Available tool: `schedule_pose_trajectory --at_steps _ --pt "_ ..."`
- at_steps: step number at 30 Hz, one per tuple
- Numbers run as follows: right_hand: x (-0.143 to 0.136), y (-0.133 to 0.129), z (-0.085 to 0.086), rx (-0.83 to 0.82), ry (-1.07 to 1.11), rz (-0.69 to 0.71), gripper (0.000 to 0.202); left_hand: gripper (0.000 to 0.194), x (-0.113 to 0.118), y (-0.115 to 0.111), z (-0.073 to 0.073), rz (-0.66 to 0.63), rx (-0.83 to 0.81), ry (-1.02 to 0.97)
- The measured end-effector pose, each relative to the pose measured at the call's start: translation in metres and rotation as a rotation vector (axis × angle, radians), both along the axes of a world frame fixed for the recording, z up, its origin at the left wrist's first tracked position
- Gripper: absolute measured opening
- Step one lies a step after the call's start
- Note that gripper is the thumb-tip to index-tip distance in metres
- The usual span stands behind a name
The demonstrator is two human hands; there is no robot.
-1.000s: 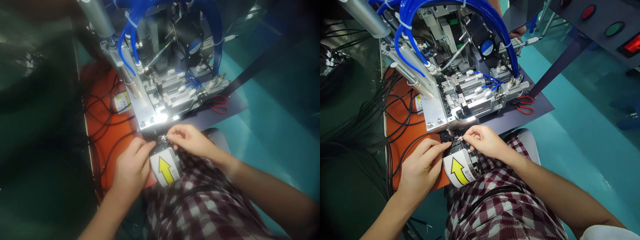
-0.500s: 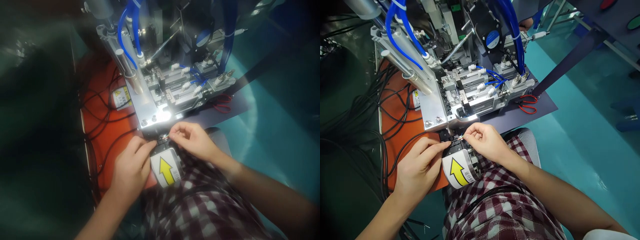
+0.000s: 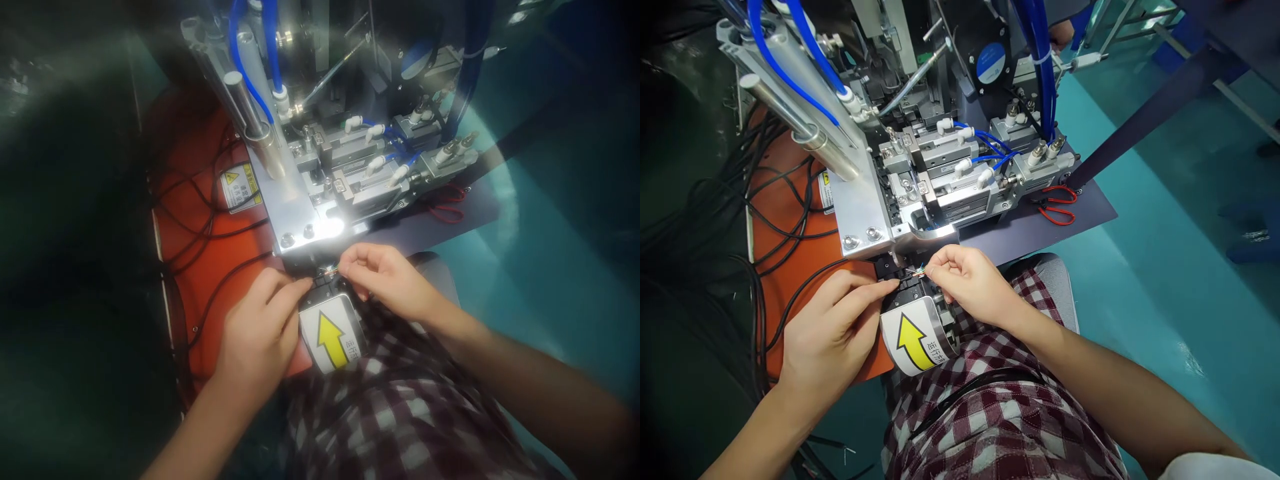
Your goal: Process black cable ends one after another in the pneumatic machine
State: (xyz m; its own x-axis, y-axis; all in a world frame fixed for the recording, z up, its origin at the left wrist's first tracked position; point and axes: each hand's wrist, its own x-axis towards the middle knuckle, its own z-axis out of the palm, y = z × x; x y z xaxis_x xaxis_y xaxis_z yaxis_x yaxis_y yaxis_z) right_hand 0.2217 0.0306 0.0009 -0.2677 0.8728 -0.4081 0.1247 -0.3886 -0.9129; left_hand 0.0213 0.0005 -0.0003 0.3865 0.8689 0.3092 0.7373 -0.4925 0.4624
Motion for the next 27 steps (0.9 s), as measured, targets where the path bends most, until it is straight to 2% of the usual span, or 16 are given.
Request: schedule_pose_trajectory --at_steps 17,27 --pt "0.0019 -0.0038 -0.0088 0.103 -0.079 0.015 0.01 0.023 -0.0001 -0.0004 -0.0007 -0.002 0.001 0.013" --pt "0.0003 -0.0053 -0.003 0.193 -0.259 0.04 0.01 0.023 -0.0004 0.0002 -0.0012 -0.002 -0.003 0.009"
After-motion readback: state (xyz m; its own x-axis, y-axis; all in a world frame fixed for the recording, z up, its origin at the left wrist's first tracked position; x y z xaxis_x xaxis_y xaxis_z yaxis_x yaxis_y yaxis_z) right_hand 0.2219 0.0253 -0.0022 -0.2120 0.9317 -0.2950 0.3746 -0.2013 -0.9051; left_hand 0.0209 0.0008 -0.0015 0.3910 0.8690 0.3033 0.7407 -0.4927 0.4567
